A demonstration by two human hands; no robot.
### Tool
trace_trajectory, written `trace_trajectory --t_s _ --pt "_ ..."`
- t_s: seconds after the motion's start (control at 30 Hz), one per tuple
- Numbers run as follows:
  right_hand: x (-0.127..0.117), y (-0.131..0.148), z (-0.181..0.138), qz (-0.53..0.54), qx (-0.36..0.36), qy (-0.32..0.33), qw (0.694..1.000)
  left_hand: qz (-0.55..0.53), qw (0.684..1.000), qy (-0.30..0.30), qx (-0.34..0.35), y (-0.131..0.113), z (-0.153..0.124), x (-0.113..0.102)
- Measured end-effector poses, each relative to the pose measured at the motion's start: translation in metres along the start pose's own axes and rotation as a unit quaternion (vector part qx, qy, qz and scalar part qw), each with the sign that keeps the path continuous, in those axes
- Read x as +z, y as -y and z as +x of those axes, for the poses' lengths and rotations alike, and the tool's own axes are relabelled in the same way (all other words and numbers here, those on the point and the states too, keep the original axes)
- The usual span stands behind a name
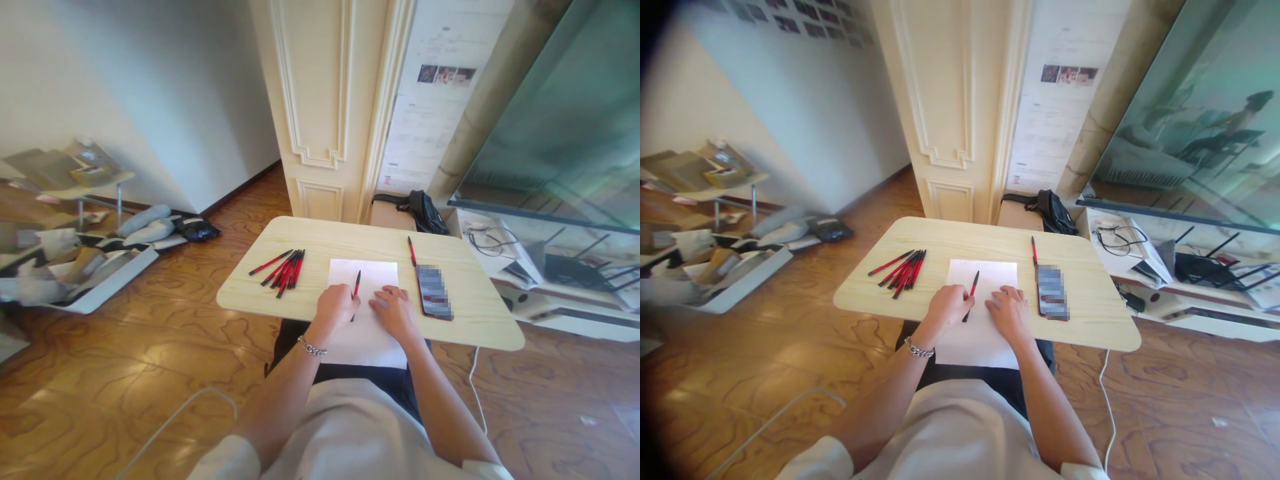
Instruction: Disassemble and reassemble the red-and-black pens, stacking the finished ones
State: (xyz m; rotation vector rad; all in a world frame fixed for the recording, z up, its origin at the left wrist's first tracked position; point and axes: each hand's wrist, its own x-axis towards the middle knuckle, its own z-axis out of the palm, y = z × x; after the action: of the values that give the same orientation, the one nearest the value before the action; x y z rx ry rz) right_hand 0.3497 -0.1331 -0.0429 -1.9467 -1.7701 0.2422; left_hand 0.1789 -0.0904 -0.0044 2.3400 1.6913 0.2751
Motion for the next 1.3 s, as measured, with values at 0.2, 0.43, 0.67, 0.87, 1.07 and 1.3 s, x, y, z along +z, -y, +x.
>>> trace_trajectory --t_s 0.2,0.43,0.67,0.87,1.07,1.3 --pt "-0.002 0.0 -0.001 -0.003 -0.008 -0.002 1.0 -0.02 1.0 0.003 -0.011 -0.009 0.001 0.009" --pt "-0.002 -0.004 0.0 0.022 -0.022 -0.017 0.999 -0.101 0.994 -0.046 -0.023 0.007 -0.008 0.006" --pt "-0.013 0.003 0.01 0.051 0.009 -0.026 0.998 -0.25 0.958 -0.139 -0.022 0.029 -0.026 0.005" --pt "-0.013 0.03 0.039 -0.019 0.079 0.071 0.994 -0.301 0.942 -0.145 -0.034 0.026 -0.032 0.009" --pt "-0.002 0.048 0.067 -0.108 0.105 0.134 0.979 -0.303 0.941 -0.148 -0.028 0.022 -0.03 0.009" --pt "0.004 0.043 0.07 -0.103 0.102 0.137 0.98 -0.319 0.938 -0.133 -0.025 0.018 -0.027 0.007"
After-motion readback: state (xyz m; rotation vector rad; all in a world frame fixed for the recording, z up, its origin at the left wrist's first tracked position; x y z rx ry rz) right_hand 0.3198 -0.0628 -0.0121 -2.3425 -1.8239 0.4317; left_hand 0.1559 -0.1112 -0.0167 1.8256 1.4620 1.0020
